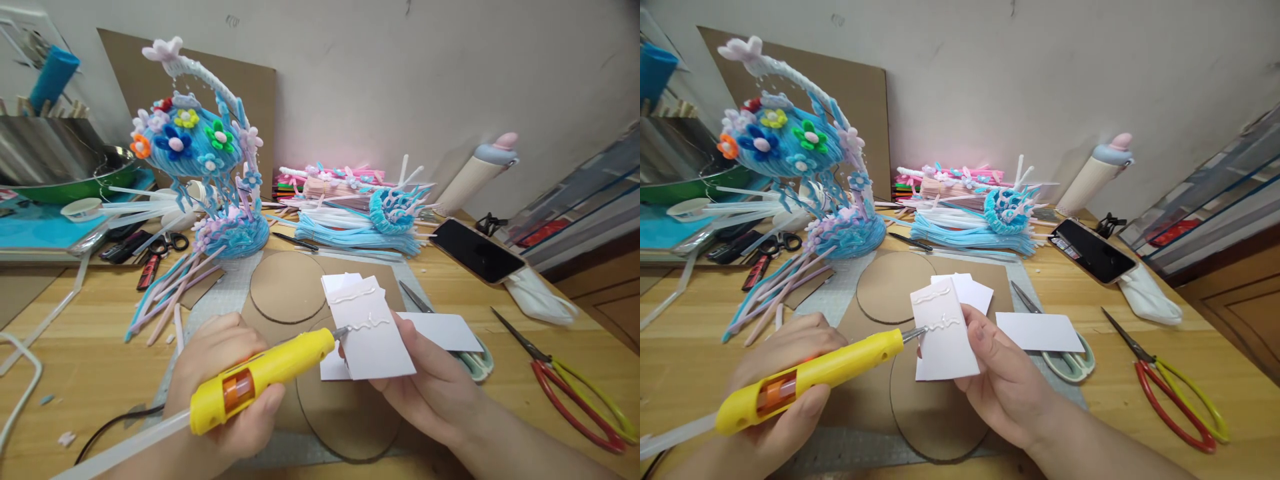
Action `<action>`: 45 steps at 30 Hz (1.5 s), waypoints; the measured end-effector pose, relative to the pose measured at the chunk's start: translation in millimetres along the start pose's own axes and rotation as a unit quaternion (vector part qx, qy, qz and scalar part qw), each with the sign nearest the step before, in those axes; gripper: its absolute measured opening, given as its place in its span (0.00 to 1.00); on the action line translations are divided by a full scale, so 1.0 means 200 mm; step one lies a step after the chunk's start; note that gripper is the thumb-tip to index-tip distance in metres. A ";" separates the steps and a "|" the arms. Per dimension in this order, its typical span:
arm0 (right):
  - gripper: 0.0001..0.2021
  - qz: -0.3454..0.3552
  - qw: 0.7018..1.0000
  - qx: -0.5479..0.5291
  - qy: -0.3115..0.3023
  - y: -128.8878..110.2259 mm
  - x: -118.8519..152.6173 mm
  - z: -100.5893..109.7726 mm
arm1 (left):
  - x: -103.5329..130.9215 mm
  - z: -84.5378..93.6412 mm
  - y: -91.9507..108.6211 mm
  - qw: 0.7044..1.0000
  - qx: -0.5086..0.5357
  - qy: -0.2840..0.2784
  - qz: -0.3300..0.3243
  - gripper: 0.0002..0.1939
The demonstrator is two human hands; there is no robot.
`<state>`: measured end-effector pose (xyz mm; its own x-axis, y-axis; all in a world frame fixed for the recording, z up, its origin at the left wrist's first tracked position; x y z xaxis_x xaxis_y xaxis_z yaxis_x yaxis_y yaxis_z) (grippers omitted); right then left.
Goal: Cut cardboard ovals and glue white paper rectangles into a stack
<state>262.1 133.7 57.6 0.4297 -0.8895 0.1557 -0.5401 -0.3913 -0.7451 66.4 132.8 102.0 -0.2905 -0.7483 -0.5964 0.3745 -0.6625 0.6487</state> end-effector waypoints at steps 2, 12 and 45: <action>0.13 0.004 1.000 0.000 -0.002 0.00 0.00 0.00 | 0.00 0.00 -0.01 1.000 -0.003 0.003 -0.004 0.11; 0.14 0.008 1.000 0.001 -0.025 -0.02 0.00 -0.03 | -0.03 0.01 0.03 0.999 -0.021 -0.001 -0.023 0.14; 0.21 -0.010 0.999 0.043 0.032 0.03 -0.01 0.01 | -0.03 -0.04 0.06 0.981 0.190 -0.030 0.000 0.15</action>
<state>260.4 133.5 52.2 0.3918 -0.8958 0.2097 -0.4665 -0.3899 -0.7939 79.1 130.1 110.5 -0.3468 -0.7418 -0.5740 0.0232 -0.6186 0.7854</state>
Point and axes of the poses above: each hand's wrist, its own x-axis away from the middle knuckle, its own z-axis out of the back of the hand, y = z × x, the point moved 5 cm from there along -x, towards the middle knuckle, and after that the axes turned 9 degrees about x, right-handed, at the moved point
